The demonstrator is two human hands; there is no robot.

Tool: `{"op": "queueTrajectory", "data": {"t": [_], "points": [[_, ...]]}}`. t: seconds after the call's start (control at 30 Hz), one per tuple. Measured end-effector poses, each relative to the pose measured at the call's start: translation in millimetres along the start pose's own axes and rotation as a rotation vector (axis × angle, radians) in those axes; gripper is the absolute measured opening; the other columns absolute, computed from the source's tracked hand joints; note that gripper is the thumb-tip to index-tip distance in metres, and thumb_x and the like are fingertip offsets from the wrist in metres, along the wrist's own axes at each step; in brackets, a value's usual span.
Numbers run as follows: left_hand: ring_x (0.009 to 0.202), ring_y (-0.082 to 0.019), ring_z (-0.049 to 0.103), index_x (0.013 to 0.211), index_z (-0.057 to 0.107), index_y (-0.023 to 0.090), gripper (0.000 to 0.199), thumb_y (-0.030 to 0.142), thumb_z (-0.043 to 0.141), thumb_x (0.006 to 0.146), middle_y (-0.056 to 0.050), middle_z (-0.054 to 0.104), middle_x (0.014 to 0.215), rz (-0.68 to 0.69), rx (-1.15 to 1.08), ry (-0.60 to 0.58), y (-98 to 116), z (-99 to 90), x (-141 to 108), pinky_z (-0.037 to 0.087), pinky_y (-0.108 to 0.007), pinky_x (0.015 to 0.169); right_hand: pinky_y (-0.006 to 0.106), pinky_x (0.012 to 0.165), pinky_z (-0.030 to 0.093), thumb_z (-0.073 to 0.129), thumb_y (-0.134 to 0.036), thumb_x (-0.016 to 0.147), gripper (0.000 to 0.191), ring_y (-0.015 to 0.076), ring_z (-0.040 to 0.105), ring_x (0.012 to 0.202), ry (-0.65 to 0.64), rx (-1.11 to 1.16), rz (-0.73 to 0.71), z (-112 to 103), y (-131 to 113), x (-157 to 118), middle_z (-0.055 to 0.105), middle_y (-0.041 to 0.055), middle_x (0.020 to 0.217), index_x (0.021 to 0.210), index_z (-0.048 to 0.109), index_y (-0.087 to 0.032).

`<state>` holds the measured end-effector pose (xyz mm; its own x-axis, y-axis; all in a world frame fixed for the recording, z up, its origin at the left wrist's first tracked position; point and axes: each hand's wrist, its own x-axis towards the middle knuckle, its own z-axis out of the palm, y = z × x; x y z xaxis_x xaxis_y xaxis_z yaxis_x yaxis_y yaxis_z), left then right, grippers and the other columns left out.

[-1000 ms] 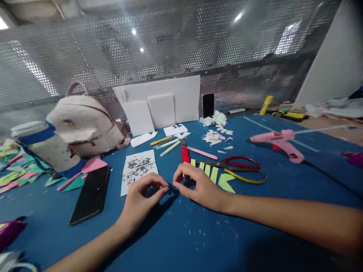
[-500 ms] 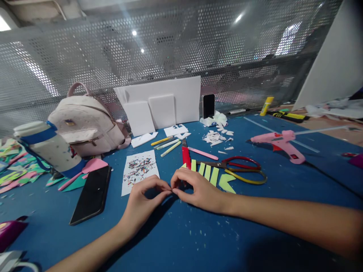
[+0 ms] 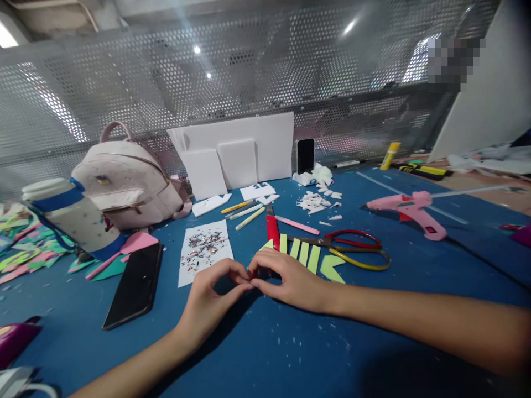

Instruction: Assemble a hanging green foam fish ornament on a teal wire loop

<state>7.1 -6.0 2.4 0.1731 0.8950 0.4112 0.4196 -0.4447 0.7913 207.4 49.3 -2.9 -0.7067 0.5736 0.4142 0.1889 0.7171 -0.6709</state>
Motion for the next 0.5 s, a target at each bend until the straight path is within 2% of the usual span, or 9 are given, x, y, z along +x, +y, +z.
{"op": "queueTrajectory", "data": {"t": [0.17, 0.4, 0.5], "points": [[0.071, -0.01, 0.065, 0.082, 0.068, 0.022, 0.01, 0.014, 0.074, 0.083, 0.004, 0.071, 0.077, 0.042, 0.005, -0.033, -0.2, -1.7, -0.2, 0.049, -0.018, 0.07, 0.029, 0.077, 0.043, 0.06, -0.012, 0.088, 0.008, 0.0173, 0.055, 0.086, 0.013, -0.019, 0.005, 0.2, 0.1, 0.6, 0.062, 0.0005, 0.088, 0.089, 0.06, -0.02], [0.069, -0.012, 0.065, 0.075, 0.072, 0.021, 0.009, 0.016, 0.076, 0.082, 0.002, 0.071, 0.072, 0.084, -0.037, -0.148, 5.1, -0.7, -3.4, 0.049, -0.022, 0.071, 0.03, 0.08, 0.043, 0.054, -0.005, 0.087, 0.017, 0.0179, 0.055, 0.089, 0.064, -0.021, 0.033, -0.9, -0.7, 0.4, 0.062, 0.0005, 0.091, 0.091, 0.059, -0.021], [0.069, -0.013, 0.065, 0.072, 0.07, 0.02, 0.011, 0.016, 0.076, 0.081, 0.001, 0.071, 0.071, 0.029, -0.071, -0.093, 4.2, -1.1, -1.5, 0.05, -0.023, 0.07, 0.031, 0.082, 0.043, 0.053, -0.004, 0.088, 0.019, 0.0179, 0.055, 0.09, 0.09, -0.003, 0.044, -1.9, -1.5, 1.1, 0.061, 0.0003, 0.091, 0.091, 0.059, -0.021]]}}
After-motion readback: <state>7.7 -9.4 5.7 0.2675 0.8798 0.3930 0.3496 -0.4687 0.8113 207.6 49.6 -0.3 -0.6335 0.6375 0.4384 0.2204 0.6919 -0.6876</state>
